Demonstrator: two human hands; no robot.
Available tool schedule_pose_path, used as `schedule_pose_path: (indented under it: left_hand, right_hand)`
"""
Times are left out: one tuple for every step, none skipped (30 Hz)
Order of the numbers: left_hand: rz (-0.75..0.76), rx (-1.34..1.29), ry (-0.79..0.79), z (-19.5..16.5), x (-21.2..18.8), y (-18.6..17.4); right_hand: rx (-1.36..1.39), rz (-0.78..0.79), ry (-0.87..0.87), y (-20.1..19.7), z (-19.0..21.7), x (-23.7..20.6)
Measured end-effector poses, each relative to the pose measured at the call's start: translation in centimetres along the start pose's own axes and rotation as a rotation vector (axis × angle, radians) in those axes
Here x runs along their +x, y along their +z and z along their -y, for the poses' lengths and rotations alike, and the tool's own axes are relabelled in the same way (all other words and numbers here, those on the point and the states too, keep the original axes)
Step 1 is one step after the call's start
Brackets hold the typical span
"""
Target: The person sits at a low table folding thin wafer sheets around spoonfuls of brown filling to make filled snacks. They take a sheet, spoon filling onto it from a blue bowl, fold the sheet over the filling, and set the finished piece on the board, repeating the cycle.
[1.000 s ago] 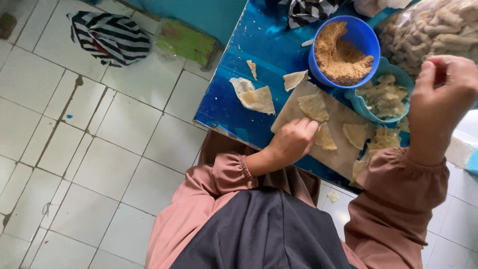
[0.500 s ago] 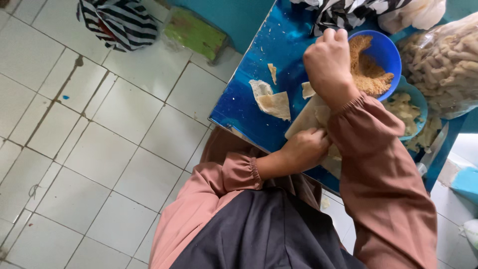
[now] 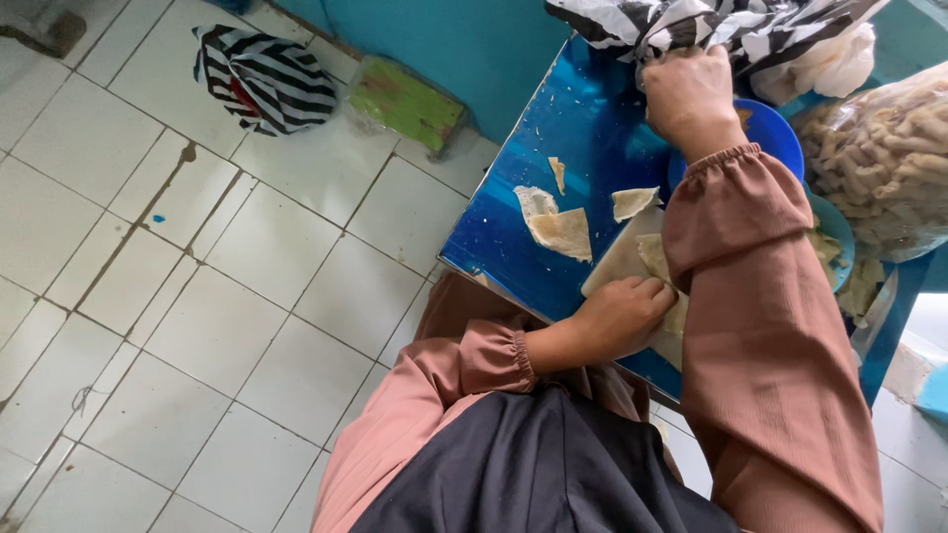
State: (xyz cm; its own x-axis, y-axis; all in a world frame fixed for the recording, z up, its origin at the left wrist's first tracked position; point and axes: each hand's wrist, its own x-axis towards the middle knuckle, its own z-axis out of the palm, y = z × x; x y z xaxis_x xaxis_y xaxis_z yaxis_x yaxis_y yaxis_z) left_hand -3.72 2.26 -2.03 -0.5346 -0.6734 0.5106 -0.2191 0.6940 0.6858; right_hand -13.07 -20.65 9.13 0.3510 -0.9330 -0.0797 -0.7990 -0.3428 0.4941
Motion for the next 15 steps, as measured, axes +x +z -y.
schedule_pose_path:
  left_hand:
    - [0.0, 0.002, -0.007, -0.1, 0.0, -0.1]
    - [0.0, 0.006, -0.013, -0.2, 0.1, -0.1]
    - [-0.001, 0.011, -0.018, -0.2, 0.1, -0.2]
    - [-0.001, 0.014, -0.014, -0.2, 0.2, -0.2]
    - [-0.002, 0.017, -0.013, -0.3, 0.2, -0.3]
    - [-0.001, 0.019, -0.011, -0.3, 0.2, -0.3]
    - [-0.001, 0.013, -0.02, -0.3, 0.2, -0.3]
    - [-0.002, 0.008, -0.03, -0.4, 0.2, -0.4]
    - [-0.001, 0.002, -0.038, -0.4, 0.3, -0.5]
    - [-0.009, 0.0, -0.037, -0.5, 0.3, -0.6]
    - [-0.018, -0.001, -0.034, -0.6, 0.3, -0.7]
    - [-0.027, -0.002, -0.031, -0.7, 0.4, -0.8]
    - [-0.032, -0.005, -0.026, -0.7, 0.4, -0.9]
    - [-0.035, -0.012, -0.021, -0.7, 0.4, -1.1]
    - [-0.038, -0.02, -0.018, -0.9, 0.4, -1.2]
  right_hand:
    - [0.045, -0.063, 0.009, 0.1, -0.4, -0.1]
    - [0.147, -0.099, 0.017, 0.3, -0.8, -0.2]
    - [0.248, -0.137, 0.026, 0.5, -1.4, -0.3]
    - [0.349, -0.172, 0.035, 0.7, -1.9, -0.5]
    - [0.496, -0.266, 0.035, 1.1, -2.4, -0.8]
    - [0.644, -0.359, 0.036, 1.2, -3.2, -1.1]
    - [0.79, -0.454, 0.037, 1.4, -3.9, -1.6]
    - [0.989, -0.458, 0.029, 1.4, -4.8, -2.1]
    - [1.188, -0.461, 0.022, 1.4, -5.7, -2.8]
    - [1.386, -0.461, 0.019, 1.3, -6.5, -3.5]
    - [1.353, -0.529, 0.013, 1.2, -7.3, -4.9]
    - [1.32, -0.597, 0.003, 1.0, -8.1, -6.8]
    - [1.339, -0.617, 0.044, 0.7, -9.0, -8.4]
    - [1.359, -0.635, 0.089, 0.7, -9.5, -10.3]
    - [1.434, -0.64, 0.12, 0.8, -9.5, -12.7]
